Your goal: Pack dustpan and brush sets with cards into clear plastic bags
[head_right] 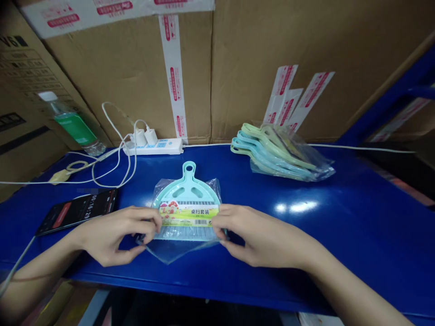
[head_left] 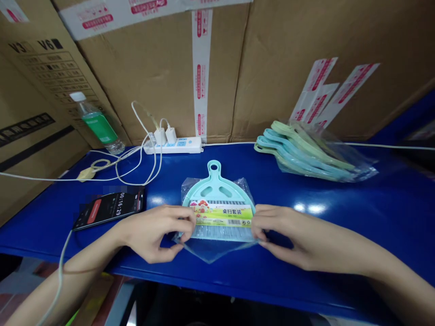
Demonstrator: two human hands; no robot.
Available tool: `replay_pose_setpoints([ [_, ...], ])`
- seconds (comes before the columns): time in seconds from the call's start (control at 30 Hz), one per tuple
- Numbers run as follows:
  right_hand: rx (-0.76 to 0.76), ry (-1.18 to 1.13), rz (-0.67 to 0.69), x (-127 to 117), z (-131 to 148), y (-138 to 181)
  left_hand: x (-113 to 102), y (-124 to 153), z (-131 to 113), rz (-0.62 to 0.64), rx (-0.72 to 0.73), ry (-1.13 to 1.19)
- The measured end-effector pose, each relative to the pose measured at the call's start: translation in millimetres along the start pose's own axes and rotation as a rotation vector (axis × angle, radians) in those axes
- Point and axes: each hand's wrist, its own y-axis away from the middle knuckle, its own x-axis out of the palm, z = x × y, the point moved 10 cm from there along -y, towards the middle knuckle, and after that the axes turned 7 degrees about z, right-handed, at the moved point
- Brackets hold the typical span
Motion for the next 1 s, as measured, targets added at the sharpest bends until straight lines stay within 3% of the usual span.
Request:
replay_pose_setpoints([
  [0.43,0.095,0.005,0.011,8.3,-8.8,-3.2,3.6,-4.0,7.7,-0.016,-0.028,0.025],
  [0.67,0.063,0.139,-0.037,13.2,-3.5,-10.3,5.4,-4.0,11.8,-0.014,-0.057,0.007],
  [1.0,0.053,0.158,-0.083,8.3,-4.4,-11.3,4.6,-6.6,9.4,0.004,-0.094,-0.074],
])
